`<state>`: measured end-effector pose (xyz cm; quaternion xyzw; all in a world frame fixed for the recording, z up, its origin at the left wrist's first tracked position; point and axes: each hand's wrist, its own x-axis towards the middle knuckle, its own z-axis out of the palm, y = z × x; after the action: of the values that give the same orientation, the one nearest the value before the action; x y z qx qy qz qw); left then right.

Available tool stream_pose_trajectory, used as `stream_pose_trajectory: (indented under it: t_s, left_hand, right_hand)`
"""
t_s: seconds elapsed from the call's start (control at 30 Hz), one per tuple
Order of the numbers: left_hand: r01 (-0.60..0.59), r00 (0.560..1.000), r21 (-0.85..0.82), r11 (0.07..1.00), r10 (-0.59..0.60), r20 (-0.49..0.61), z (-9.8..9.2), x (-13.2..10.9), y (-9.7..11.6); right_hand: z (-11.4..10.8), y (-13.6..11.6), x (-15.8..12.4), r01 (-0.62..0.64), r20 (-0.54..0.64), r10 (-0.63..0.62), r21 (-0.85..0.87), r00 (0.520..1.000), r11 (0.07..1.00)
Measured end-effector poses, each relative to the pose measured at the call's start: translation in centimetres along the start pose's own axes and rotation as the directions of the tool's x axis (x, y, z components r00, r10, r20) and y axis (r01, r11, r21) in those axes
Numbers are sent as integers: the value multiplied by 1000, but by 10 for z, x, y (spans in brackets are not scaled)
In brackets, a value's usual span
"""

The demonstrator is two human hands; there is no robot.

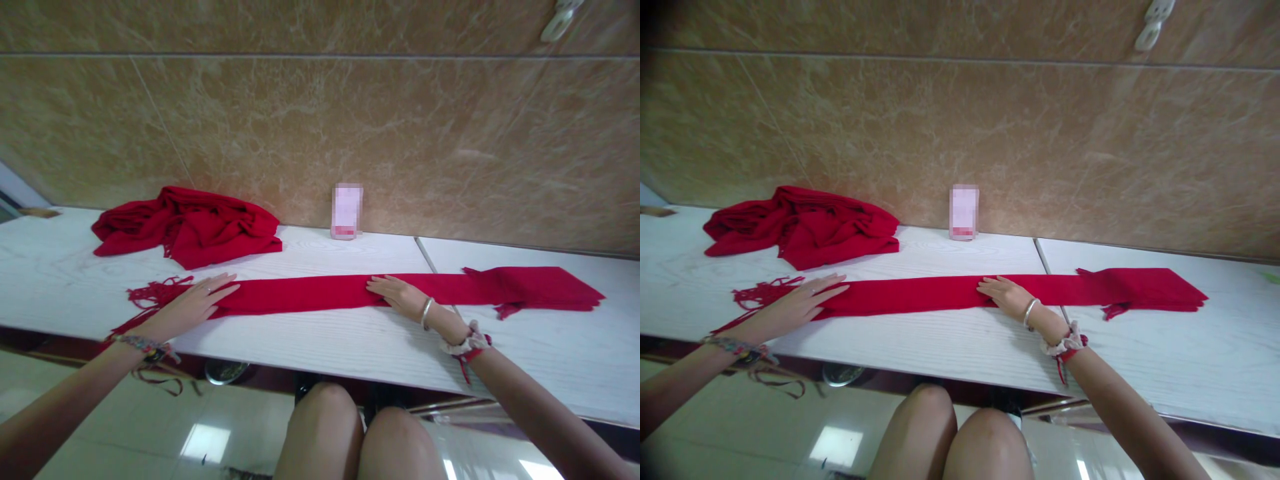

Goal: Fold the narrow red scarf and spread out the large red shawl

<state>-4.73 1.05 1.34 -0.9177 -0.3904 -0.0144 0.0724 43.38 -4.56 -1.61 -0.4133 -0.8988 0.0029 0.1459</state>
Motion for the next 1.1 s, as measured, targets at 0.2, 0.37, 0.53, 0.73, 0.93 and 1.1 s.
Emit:
stream_pose_trajectory:
  t_s: [0.2,0.37,0.53,0.73,0.93,1.1]
  left_hand:
    - [-21,996,-118,993,31,82,3,-4,1]
    - [-6,991,-115,993,22,136,-2,-9,7]
    - [4,996,-128,992,8,92,-3,-11,7]
    - [-22,983,-96,995,39,181,2,-16,5]
    - [-3,989,-169,986,28,147,-12,5,25]
    - [-97,986,-266,959,128,104,-24,79,91]
  right_hand:
    - [-4,3,-8,2,-40,3,115,999,993]
    - [0,6,-9,0,90,-15,166,996,986]
    - [0,7,-11,-28,77,10,233,997,972]
    - [-6,1,-11,-32,162,-5,227,987,973]
    - [-7,0,-11,-27,156,-11,239,988,971]
    - [-2,-1,-11,-58,136,27,224,990,973]
